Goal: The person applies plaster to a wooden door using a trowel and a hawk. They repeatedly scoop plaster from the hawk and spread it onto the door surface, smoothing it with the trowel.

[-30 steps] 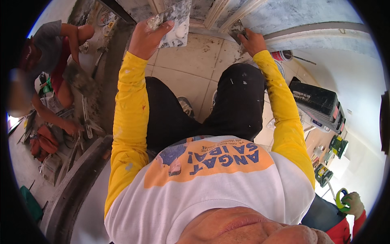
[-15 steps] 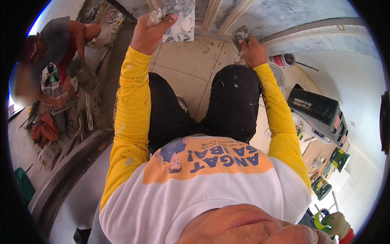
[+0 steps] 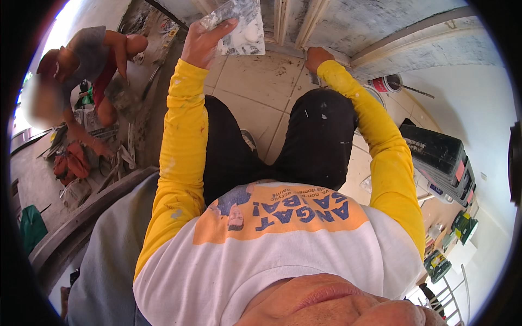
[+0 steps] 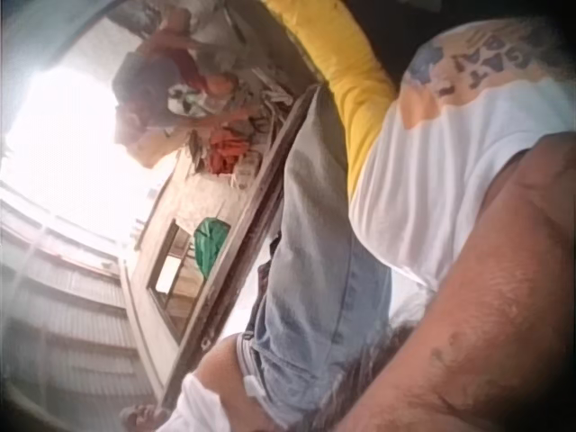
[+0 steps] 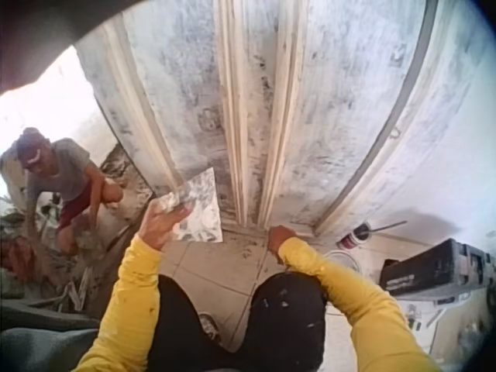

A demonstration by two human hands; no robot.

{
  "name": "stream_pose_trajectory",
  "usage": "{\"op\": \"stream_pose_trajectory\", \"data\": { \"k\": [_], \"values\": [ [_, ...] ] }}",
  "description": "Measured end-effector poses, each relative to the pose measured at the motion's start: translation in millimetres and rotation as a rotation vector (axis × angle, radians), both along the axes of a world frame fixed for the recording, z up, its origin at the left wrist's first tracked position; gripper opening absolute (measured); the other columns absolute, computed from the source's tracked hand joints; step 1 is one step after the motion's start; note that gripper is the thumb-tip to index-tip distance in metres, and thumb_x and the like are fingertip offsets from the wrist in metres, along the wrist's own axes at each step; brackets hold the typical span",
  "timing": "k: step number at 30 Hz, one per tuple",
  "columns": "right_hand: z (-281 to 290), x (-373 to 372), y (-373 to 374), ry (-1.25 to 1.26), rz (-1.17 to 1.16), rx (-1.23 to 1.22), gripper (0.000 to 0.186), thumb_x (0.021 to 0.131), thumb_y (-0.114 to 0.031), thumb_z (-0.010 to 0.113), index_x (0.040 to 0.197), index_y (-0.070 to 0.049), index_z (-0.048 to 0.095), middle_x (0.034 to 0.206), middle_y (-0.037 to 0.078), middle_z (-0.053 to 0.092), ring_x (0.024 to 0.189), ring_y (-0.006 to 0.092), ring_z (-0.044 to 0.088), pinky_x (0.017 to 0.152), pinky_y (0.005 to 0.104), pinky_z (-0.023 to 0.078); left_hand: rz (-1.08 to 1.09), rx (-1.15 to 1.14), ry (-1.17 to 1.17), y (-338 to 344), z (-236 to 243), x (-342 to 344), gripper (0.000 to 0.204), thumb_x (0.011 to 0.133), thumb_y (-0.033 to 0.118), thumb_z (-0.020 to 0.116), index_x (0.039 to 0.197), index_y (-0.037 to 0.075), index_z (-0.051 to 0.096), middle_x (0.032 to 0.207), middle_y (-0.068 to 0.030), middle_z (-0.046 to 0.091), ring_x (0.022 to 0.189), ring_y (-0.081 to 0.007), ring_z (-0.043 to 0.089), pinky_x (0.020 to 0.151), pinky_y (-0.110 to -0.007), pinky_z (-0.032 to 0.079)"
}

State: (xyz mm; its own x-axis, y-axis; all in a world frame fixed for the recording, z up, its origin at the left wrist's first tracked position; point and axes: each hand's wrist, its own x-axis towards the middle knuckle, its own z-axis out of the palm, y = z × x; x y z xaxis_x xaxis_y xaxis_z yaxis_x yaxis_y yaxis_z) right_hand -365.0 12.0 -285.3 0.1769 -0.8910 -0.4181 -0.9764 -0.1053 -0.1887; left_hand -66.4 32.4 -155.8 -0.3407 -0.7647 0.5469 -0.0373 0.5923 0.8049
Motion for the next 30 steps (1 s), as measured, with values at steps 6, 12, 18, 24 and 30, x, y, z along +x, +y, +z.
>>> {"op": "stream_pose_trajectory", "data": {
  "k": [6, 12, 18, 24, 30],
  "values": [
    [35.0, -9.1, -3.1, 0.048, 0.060, 0.003, 0.033, 0.079, -0.018, 0.063, 0.105, 0.002, 0.067, 0.105, 0.026, 0.067, 0.101, 0.0400, 0.065, 0.086, 0.0457, 0.052, 0.037, -0.454, -0.449, -12.3, 0.4, 3.9, 0.056, 0.067, -0.014, 0.050, 0.119, 0.000, 0.065, 0.116, -0.0190, 0.067, 0.111, -0.0321, 0.064, 0.098, -0.032, 0.044],
    [-1.5, -30.2, 21.1, -0.288, -0.032, -0.032, 0.044, 0.079, -0.027, 0.055, 0.106, 0.006, 0.064, 0.109, 0.031, 0.063, 0.104, 0.0447, 0.060, 0.095, 0.0481, 0.045, 0.060, -0.428, -0.422, -15.2, -4.2, -3.4, 0.059, 0.067, -0.015, 0.049, 0.121, 0.001, 0.065, 0.116, -0.0190, 0.068, 0.109, -0.0303, 0.066, 0.098, -0.031, 0.045],
    [-38.7, -19.4, 22.5, -0.339, -0.134, -0.184, 0.038, 0.081, -0.027, 0.056, 0.103, 0.004, 0.064, 0.098, 0.029, 0.066, 0.095, 0.0454, 0.063, 0.088, 0.0487, 0.049, -0.022, 0.100, 0.144, -6.7, -9.4, -27.0, 0.022, 0.086, 0.005, 0.065, 0.107, 0.003, 0.070, 0.109, -0.0055, 0.070, 0.102, -0.0172, 0.065, 0.094, -0.029, 0.047],
    [-21.2, -12.7, 23.1, -0.409, -0.187, -0.301, 0.037, 0.084, -0.030, 0.058, 0.104, 0.001, 0.062, 0.087, 0.027, 0.067, 0.084, 0.0454, 0.065, 0.080, 0.0494, 0.052, 0.073, -0.489, -0.292, -14.2, -0.9, -18.8, 0.028, 0.084, -0.001, 0.065, 0.111, 0.006, 0.070, 0.107, -0.0114, 0.071, 0.100, -0.0230, 0.067, 0.090, -0.030, 0.050],
    [5.1, -17.2, 25.9, -0.430, -0.173, -0.430, 0.032, 0.086, -0.030, 0.058, 0.101, -0.002, 0.061, 0.082, 0.027, 0.066, 0.080, 0.0454, 0.065, 0.075, 0.0505, 0.053, 0.067, -0.437, -0.473, -15.0, -4.5, -6.7, 0.056, 0.067, -0.014, 0.052, 0.119, 0.002, 0.065, 0.117, -0.0170, 0.068, 0.111, -0.0322, 0.064, 0.099, -0.033, 0.044]
  ]
}}
